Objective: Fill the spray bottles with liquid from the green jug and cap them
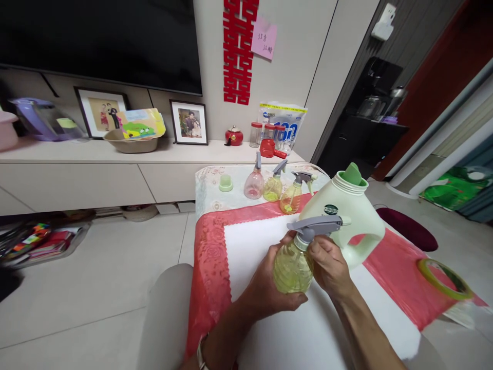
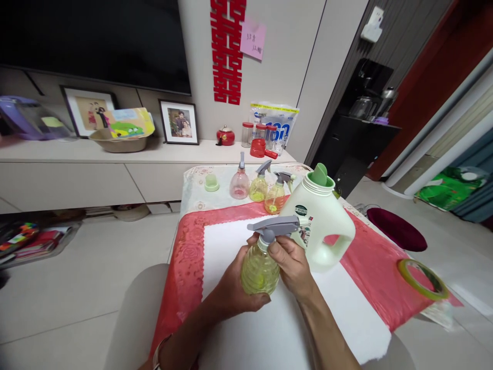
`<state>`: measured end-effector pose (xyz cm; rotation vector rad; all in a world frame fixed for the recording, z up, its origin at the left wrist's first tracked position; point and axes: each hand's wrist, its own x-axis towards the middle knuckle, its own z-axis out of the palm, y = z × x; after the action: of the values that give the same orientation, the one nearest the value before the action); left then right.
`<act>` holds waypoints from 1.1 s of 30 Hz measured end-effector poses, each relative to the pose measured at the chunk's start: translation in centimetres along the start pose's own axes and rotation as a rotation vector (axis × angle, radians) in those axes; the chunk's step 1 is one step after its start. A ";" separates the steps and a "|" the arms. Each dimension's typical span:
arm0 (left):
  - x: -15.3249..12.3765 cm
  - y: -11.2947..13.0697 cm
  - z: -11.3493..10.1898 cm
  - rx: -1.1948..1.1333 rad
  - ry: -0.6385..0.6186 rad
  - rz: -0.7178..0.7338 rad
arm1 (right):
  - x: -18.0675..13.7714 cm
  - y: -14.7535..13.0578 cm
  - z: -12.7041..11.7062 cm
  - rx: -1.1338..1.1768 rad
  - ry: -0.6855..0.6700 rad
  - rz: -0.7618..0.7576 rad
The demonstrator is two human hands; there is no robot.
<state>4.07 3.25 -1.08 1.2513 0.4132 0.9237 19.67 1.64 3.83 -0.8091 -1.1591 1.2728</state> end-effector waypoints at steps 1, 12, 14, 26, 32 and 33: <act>0.0 -0.1 0.0 -0.003 -0.009 -0.007 | 0.0 0.0 -0.1 0.005 -0.002 0.003; 0.2 -0.5 -0.2 -0.160 -0.206 0.089 | 0.1 -0.8 0.3 0.080 -0.087 0.063; 0.2 -0.7 -0.2 -0.139 -0.198 0.096 | 0.1 -0.7 0.3 0.078 -0.083 0.059; 0.2 -0.8 -0.2 -0.171 -0.165 0.107 | 0.2 -0.5 0.4 0.062 -0.034 0.063; 0.3 -0.2 -0.1 -0.220 -0.188 0.112 | 0.3 -1.0 1.1 0.027 0.035 0.028; 0.3 -0.1 -0.1 -0.234 -0.185 0.111 | 0.3 -1.3 1.2 0.021 0.046 0.015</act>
<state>4.19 3.52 -1.13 1.1409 0.0867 0.9127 18.85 1.55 5.45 -0.8286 -1.1028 1.2701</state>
